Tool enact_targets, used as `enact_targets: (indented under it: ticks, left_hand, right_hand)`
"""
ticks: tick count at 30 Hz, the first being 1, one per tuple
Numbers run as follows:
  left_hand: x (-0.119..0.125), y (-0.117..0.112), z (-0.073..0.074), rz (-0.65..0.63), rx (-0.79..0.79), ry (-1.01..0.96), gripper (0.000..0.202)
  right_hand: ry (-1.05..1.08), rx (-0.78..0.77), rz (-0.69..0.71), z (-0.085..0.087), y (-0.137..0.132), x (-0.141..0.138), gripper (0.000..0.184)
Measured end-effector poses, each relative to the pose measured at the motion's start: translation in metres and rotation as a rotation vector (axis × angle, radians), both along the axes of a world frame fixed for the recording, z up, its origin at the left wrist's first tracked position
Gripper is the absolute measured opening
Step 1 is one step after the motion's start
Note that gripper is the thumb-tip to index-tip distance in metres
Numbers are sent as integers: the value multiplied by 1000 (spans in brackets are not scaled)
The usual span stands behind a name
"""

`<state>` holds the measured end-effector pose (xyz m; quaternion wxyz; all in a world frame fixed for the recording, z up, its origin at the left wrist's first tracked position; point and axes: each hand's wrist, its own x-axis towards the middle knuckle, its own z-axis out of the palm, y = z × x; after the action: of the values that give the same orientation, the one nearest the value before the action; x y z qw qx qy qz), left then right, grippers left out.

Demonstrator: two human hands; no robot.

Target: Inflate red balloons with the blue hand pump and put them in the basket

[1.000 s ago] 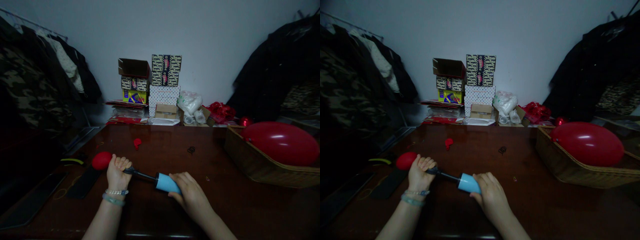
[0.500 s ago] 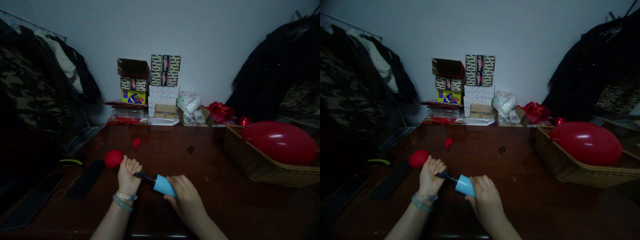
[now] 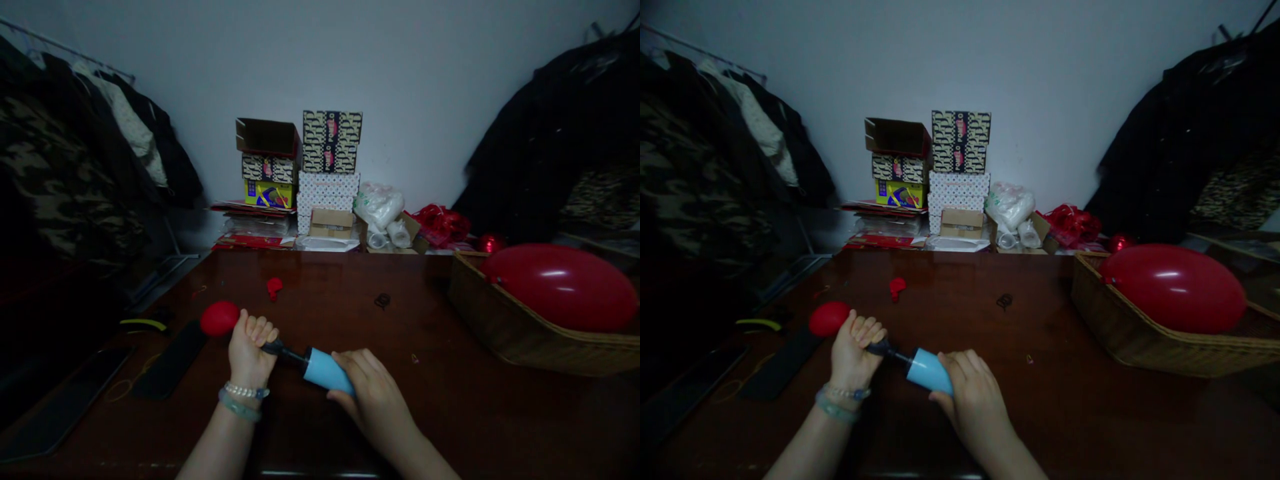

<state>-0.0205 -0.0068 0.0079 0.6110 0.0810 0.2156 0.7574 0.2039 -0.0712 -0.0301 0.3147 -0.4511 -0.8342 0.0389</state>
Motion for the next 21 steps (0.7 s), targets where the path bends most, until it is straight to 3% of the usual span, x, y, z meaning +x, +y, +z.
enact_targets:
  ticks: [4, 8, 21]
  left_hand:
    - [-19, 6, -2, 59, -5, -32, 44]
    - [-23, 9, -4, 72, -21, -64, 41]
    - [12, 0, -9, -14, -39, -43, 44]
  right_hand:
    - [-42, -32, -4, 7, 6, 8, 52]
    - [-53, -44, -3, 11, 9, 12, 49]
    - [-5, 19, -38, 1, -3, -5, 47]
